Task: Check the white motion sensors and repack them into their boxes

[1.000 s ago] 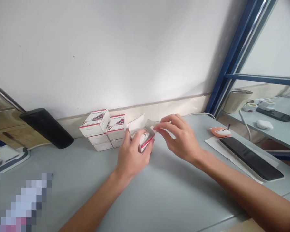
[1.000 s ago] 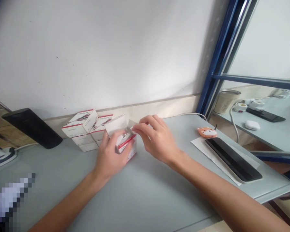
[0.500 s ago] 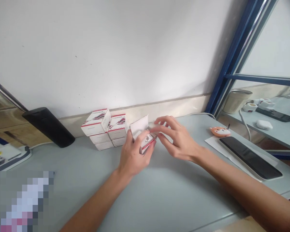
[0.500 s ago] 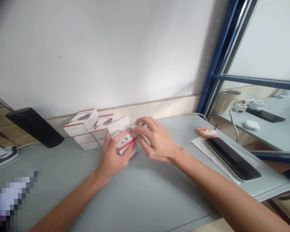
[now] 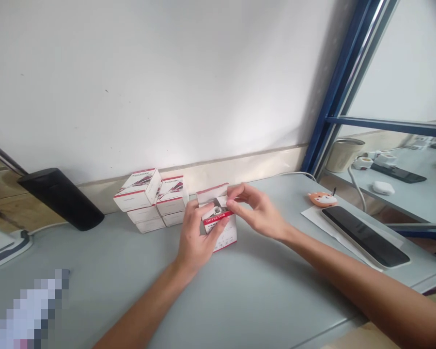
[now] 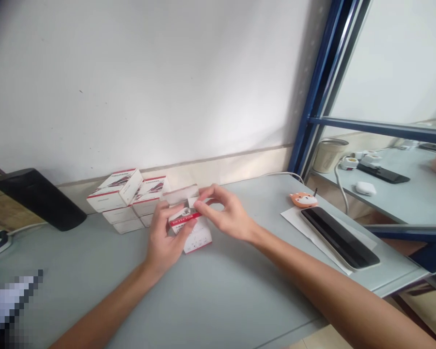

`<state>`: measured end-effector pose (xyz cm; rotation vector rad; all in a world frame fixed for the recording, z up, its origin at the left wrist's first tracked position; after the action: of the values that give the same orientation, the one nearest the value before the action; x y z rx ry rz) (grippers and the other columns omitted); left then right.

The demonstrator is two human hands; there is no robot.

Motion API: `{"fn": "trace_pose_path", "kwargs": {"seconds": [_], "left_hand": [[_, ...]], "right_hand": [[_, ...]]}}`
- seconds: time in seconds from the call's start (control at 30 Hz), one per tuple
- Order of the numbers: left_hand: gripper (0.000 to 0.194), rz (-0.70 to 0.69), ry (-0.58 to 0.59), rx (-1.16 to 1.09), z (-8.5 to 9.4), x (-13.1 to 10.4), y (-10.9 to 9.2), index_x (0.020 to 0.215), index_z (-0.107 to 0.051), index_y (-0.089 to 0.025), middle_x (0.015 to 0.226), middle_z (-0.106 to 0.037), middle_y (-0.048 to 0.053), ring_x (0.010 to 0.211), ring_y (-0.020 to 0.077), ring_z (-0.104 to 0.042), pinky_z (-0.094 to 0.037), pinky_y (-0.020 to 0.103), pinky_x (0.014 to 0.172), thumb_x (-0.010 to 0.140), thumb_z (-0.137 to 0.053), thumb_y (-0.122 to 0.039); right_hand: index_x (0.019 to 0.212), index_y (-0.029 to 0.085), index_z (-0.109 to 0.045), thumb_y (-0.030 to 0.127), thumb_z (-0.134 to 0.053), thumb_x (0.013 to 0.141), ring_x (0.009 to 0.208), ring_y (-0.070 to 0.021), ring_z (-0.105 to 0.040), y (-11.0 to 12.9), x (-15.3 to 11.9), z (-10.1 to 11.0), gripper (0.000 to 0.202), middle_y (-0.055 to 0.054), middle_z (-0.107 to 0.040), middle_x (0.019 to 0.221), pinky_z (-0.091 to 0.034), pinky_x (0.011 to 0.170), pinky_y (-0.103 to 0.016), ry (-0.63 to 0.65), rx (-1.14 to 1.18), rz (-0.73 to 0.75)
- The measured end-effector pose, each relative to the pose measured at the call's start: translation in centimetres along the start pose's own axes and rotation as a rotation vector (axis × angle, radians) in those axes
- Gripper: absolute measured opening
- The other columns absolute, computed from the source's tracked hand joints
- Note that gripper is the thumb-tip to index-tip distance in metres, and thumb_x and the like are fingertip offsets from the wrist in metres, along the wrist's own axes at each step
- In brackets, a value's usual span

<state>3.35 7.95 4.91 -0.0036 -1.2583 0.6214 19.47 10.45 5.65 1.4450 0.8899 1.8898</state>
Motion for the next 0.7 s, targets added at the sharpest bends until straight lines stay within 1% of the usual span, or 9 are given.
{"fn": "trace_pose_path", "kwargs": {"seconds": [0.07,0.13,0.17,0.23,0.3,0.43,0.57,0.63,0.7], "left_hand": [[0.046,0.042,-0.063,-0.084,0.1,-0.2,0.4,0.130,-0.050,-0.029,0.125,-0.060,0.008,0.115,0.0224,-0.068,-0.063,0.040,0.091,0.094,-0.078,-0.029],[0.062,0.093,-0.139,-0.159,0.2,-0.5,0.9,0.139,-0.038,-0.032,0.142,-0.052,0.012,0.123,0.0231,-0.065,-0.064,0.040,0.091,0.093,-0.079,-0.031],[0.067,0.115,-0.157,-0.172,0.1,-0.7,1.1,0.143,-0.034,-0.033,0.148,-0.048,0.014,0.126,0.0231,-0.064,-0.065,0.040,0.091,0.093,-0.079,-0.031],[0.070,0.134,-0.131,-0.158,-0.2,-0.8,1.4,0.147,-0.034,-0.033,0.149,-0.047,0.015,0.126,0.0228,-0.064,-0.064,0.040,0.093,0.094,-0.078,-0.030],[0.068,0.103,-0.078,-0.143,-0.5,-0.8,1.4,0.150,-0.035,-0.031,0.144,-0.052,0.014,0.127,0.0232,-0.064,-0.063,0.042,0.098,0.095,-0.076,-0.028],[0.067,0.015,0.009,-0.139,-0.8,-0.8,1.1,0.150,-0.035,-0.032,0.140,-0.056,0.013,0.129,0.0253,-0.063,-0.060,0.048,0.104,0.096,-0.074,-0.025],[0.048,0.027,0.019,-0.053,-0.5,-0.6,1.2,0.142,-0.045,-0.030,0.136,-0.057,0.012,0.130,0.0251,-0.061,-0.057,0.048,0.106,0.100,-0.069,-0.025],[0.036,-0.020,0.038,0.006,-0.4,-0.3,0.9,0.134,-0.051,-0.030,0.133,-0.057,0.010,0.129,0.0242,-0.061,-0.057,0.047,0.106,0.102,-0.066,-0.024],[0.033,-0.086,0.046,0.048,-0.2,-0.2,0.5,0.133,-0.052,-0.029,0.132,-0.057,0.010,0.126,0.0232,-0.062,-0.058,0.047,0.104,0.103,-0.064,-0.024]], "right_hand": [[0.116,0.026,-0.056,0.041,-0.070,0.101,0.106,-0.0192,-0.072,0.1,-0.1,0.2,0.026,-0.005,-0.073,0.112,-0.059,0.093,-0.037,-0.049,0.053,0.017],[0.129,0.027,-0.053,0.036,-0.066,0.104,0.113,-0.0195,-0.070,0.6,-0.3,0.0,0.029,-0.007,-0.072,0.121,-0.058,0.097,-0.039,-0.063,0.000,0.077],[0.130,0.027,-0.056,0.035,-0.063,0.105,0.117,-0.0200,-0.068,0.9,-0.4,-0.2,0.027,-0.008,-0.071,0.126,-0.057,0.100,-0.041,-0.047,-0.056,0.115],[0.120,0.025,-0.064,0.033,-0.062,0.105,0.119,-0.0214,-0.067,1.4,-0.6,-0.7,0.017,-0.010,-0.070,0.129,-0.055,0.101,-0.042,-0.021,-0.169,0.180],[0.110,0.024,-0.066,0.031,-0.065,0.103,0.112,-0.0215,-0.068,2.0,-0.7,-0.6,0.009,-0.009,-0.072,0.123,-0.057,0.096,-0.041,-0.050,-0.242,0.216],[0.102,0.024,-0.068,0.026,-0.064,0.103,0.092,-0.0188,-0.067,3.1,-0.8,0.6,0.004,-0.005,-0.073,0.100,-0.058,0.083,-0.037,-0.183,-0.299,0.232],[0.098,0.024,-0.067,0.026,-0.066,0.101,0.102,-0.0208,-0.067,3.3,-0.7,-0.2,0.004,-0.008,-0.069,0.109,-0.059,0.086,-0.039,-0.040,-0.303,0.276],[0.100,0.023,-0.067,0.023,-0.063,0.102,0.105,-0.0209,-0.067,3.2,-0.6,-0.6,0.004,-0.009,-0.066,0.116,-0.059,0.090,-0.041,0.029,-0.325,0.293],[0.104,0.024,-0.067,0.022,-0.061,0.102,0.109,-0.0219,-0.067,3.5,-0.5,-1.0,0.007,-0.011,-0.065,0.123,-0.059,0.095,-0.043,0.066,-0.383,0.313]]}}
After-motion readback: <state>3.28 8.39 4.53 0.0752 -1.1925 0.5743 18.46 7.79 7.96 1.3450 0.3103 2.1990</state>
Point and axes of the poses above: each hand's wrist, its own x-axis towards the middle knuckle, its own z-axis out of the back of the hand, y = z × x, the point moved 9 cm from there along x, towards the middle knuckle
